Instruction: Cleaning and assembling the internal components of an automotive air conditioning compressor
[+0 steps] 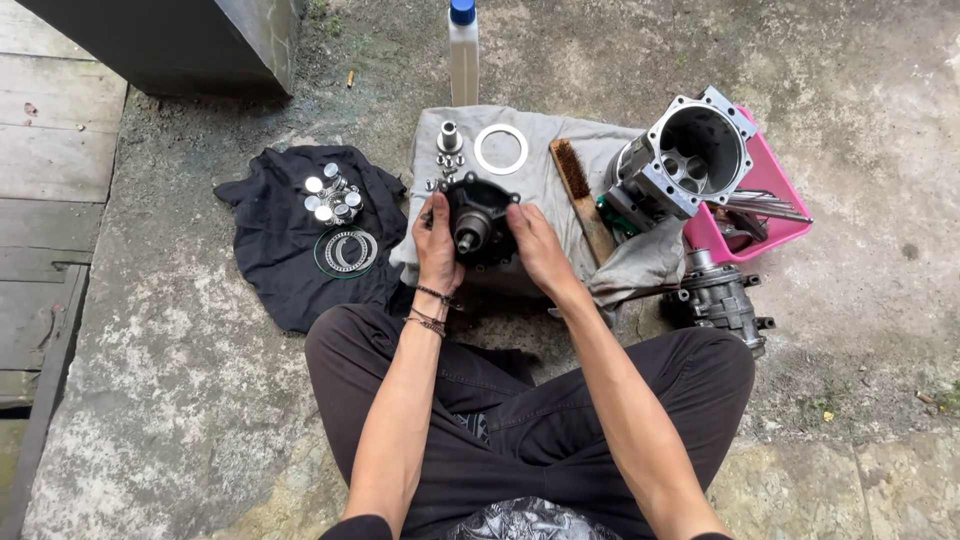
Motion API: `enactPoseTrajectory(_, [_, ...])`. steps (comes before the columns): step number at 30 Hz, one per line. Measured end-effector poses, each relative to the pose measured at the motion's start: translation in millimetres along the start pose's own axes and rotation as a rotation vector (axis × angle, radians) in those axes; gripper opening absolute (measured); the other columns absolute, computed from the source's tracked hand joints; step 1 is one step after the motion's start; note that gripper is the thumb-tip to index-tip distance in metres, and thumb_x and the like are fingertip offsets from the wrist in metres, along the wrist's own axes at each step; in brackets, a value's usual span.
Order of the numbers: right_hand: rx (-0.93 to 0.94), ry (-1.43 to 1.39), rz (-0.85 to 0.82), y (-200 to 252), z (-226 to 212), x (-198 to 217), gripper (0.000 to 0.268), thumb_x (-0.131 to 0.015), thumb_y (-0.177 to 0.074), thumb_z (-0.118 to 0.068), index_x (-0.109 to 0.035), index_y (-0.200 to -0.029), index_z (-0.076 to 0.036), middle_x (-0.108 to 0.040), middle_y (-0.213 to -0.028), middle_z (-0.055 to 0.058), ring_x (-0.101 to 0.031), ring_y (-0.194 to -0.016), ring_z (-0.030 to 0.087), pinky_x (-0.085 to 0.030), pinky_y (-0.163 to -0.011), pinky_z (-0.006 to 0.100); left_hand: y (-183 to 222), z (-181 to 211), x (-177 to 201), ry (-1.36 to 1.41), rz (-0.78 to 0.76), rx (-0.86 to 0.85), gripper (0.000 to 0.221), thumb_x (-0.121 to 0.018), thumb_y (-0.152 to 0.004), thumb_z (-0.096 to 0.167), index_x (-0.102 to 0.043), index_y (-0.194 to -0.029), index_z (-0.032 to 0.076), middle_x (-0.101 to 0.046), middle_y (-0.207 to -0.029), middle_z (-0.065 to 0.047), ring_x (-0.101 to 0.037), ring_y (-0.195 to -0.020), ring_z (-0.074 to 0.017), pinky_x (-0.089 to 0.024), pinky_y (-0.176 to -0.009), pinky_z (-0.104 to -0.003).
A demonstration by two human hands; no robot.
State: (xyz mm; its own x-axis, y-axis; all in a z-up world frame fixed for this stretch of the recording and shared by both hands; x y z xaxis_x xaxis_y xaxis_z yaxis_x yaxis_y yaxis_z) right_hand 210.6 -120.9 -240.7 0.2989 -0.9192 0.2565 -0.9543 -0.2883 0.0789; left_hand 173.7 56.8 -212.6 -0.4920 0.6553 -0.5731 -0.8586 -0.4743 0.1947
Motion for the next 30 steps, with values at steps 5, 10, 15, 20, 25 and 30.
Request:
enactPoseTrajectory(5, [0.188,0.66,0.349,51.8,-70.6,61.8,0.039,-0.063,-0.098,-0.034,-0.066,-0.125,-0.007,-0.065,-0.108,0.015,-0.066,-0.097,0.036,-0.056,-0.079,0.044,-4.8,-11.9,9.7,0.052,0.027,-0.022,0.029,-0.074,-0.094,0.037,-0.074,-0.089,0.009,-0.072,-0.078,-0.007,-0.072,-0.069,-0.0155,-0.062,-0.062,-0.026])
enactPoseTrajectory(10, [0.101,1.172,0.434,58.7,-40.1,80.8,0.052,-0.072,-0.084,-0.03,-0.061,-0.129,-0.008,-0.06,-0.111,0.013,-0.062,-0.099,0.037,-0.051,-0.078,0.048,-16.8,-23.5,13.0,0.044,0.003,-0.055,0.029,-0.076,-0.093,0.035,-0.075,-0.086,0.007,-0.071,-0.072,-0.008,-0.072,-0.064,-0.0159,-0.062,-0.057,-0.026])
enactPoseTrajectory(15, [0.031,1.194,0.32,43.1,-3.6,99.0,0.049,-0.078,-0.079,-0.036,-0.064,-0.116,-0.007,-0.063,-0.097,0.014,-0.067,-0.083,0.041,-0.047,-0.074,0.054,-2.9,-5.7,-0.1,0.085,0.028,-0.055,0.027,-0.073,-0.095,0.032,-0.075,-0.086,0.007,-0.071,-0.071,-0.007,-0.072,-0.064,-0.0149,-0.062,-0.058,-0.026])
enactPoseTrajectory(20, [0.046,0.961,0.212,47.6,-52.3,103.8,0.023,-0.068,-0.094,-0.023,-0.055,-0.101,-0.007,-0.064,-0.074,0.014,-0.068,-0.072,0.043,-0.045,-0.086,0.063,-10.2,-5.0,-1.3,0.054,0.018,-0.019,0.03,-0.074,-0.094,0.036,-0.074,-0.084,0.008,-0.07,-0.071,-0.007,-0.071,-0.064,-0.0143,-0.061,-0.057,-0.025])
enactPoseTrajectory(25, [0.201,0.972,0.346,54.8,-84.4,99.7,0.026,-0.053,-0.104,-0.026,-0.04,-0.114,-0.005,-0.066,-0.064,0.025,-0.069,-0.065,0.051,-0.045,-0.082,0.058,-9.3,-4.2,-0.2,0.012,0.025,-0.01,0.032,-0.075,-0.093,0.038,-0.075,-0.087,0.007,-0.07,-0.071,-0.006,-0.07,-0.064,-0.0142,-0.061,-0.058,-0.025])
enactPoseTrajectory(30, [0.382,0.689,0.203,78.7,-125.3,58.0,0.054,-0.052,-0.106,-0.039,-0.039,-0.144,-0.002,-0.06,-0.11,0.031,-0.063,-0.096,0.056,-0.052,-0.077,0.063,-10.8,-4.4,-2.2,-0.012,0.03,0.018,0.03,-0.077,-0.092,0.037,-0.075,-0.085,0.007,-0.069,-0.071,-0.009,-0.071,-0.064,-0.0172,-0.062,-0.057,-0.027])
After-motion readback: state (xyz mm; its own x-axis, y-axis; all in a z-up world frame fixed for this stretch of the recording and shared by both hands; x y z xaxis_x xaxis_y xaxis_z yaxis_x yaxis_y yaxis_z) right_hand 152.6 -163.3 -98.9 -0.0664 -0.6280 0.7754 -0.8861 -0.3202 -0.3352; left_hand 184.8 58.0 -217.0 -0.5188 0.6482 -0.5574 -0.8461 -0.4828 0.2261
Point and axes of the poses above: each hand's wrist, its own y-axis away from the middle knuckle, its own x-axis out of the back of the hand, z = x × y, the point moved 6 cm from there along -y, towards the middle knuckle
